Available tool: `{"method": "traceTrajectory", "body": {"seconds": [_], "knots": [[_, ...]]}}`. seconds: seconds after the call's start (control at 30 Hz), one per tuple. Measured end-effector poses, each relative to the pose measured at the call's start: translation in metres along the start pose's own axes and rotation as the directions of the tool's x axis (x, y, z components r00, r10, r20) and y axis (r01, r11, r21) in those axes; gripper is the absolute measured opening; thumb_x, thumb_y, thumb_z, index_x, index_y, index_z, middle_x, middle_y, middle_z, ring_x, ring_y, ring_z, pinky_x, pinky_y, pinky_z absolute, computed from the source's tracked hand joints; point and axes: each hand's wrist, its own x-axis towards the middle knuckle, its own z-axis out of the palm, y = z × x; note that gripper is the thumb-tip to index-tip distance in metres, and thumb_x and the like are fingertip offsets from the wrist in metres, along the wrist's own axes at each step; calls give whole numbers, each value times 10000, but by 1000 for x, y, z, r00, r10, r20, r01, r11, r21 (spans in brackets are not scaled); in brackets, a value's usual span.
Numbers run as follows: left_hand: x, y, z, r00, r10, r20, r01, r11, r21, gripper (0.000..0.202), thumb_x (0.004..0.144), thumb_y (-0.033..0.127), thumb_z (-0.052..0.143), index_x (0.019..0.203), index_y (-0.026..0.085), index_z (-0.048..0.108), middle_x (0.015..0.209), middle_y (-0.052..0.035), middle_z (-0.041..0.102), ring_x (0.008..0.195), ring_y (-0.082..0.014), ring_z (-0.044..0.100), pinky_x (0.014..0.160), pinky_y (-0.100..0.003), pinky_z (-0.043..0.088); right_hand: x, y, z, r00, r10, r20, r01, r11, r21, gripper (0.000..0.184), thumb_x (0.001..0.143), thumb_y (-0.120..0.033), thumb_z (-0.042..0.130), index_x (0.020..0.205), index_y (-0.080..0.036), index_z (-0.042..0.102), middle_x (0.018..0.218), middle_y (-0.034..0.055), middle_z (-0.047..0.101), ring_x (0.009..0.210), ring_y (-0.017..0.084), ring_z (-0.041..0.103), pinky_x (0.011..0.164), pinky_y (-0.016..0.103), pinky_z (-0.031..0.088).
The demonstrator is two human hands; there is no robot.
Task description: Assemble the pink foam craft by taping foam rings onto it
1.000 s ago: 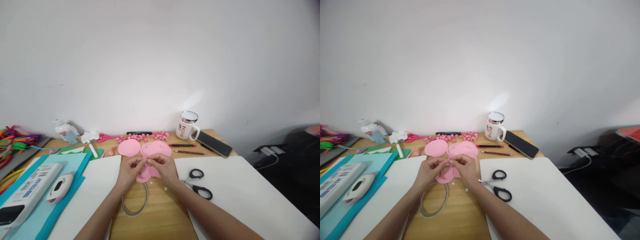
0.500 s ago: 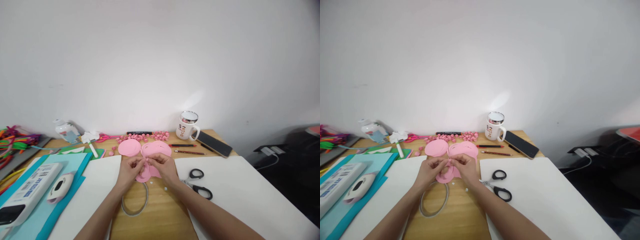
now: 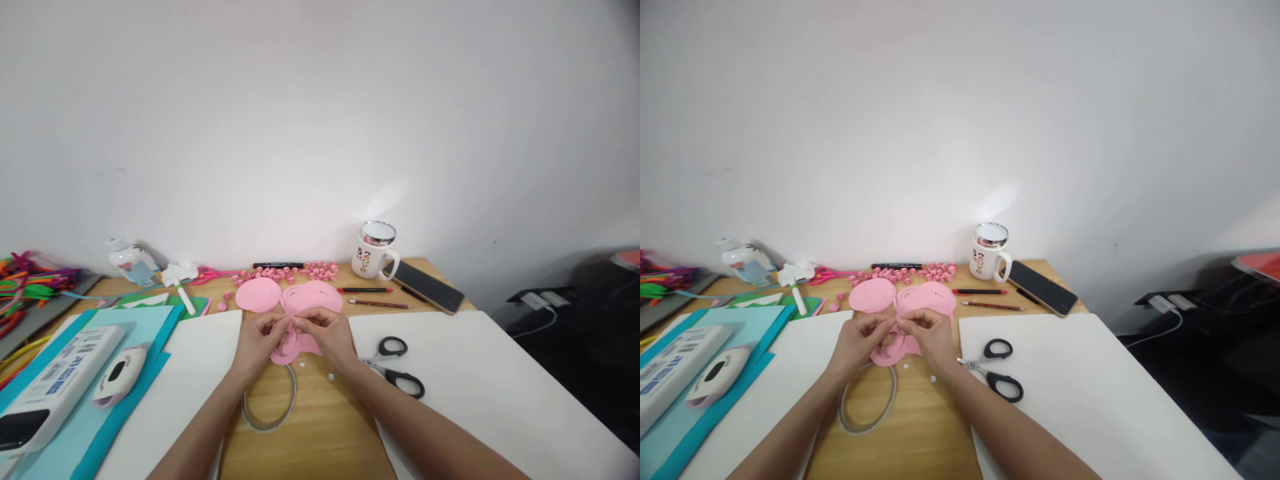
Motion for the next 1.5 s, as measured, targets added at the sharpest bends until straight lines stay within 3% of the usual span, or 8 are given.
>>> {"method": "traceTrajectory", "body": {"seconds": [0.37,0.67,0.9,1.5], "knots": [[1,-1,1,999,-33,-20,32,998,-56,238,701,352,585,633,125,615,433,37,497,389,-75,432,401,-176,356,2,7,-1,1000,-1,17,1,1000,10,165,614,-272,710,734,-161,686,665,26,688,632,149,627,661,285,505],[0,-2,2,999,-34,19,35,998,-52,254,706,370,580,625,129,596,431,37,493,386,-78,437,403,-185,374,0,-4,2,1000,27,-15,-27,1000,14,143,574,-239,727,666,-153,660,615,4,663,563,119,597,604,256,500],[-1,4,2,1000,-5,11,5,1000,-3,262,710,364,579,587,132,594,437,25,506,393,-83,446,404,-183,368,0,1,-1,1000,-9,14,9,1000,-13,153,598,-270,721,652,-151,641,557,-11,621,532,110,568,564,242,488],[0,2,2,1000,-17,-8,17,1000,-23,276,711,378,577,601,127,605,429,23,517,387,-85,456,412,-187,379,1,3,1,1000,-6,-21,5,1000,-16,213,599,-306,713,738,-149,673,664,28,678,618,145,620,661,292,511]]}}
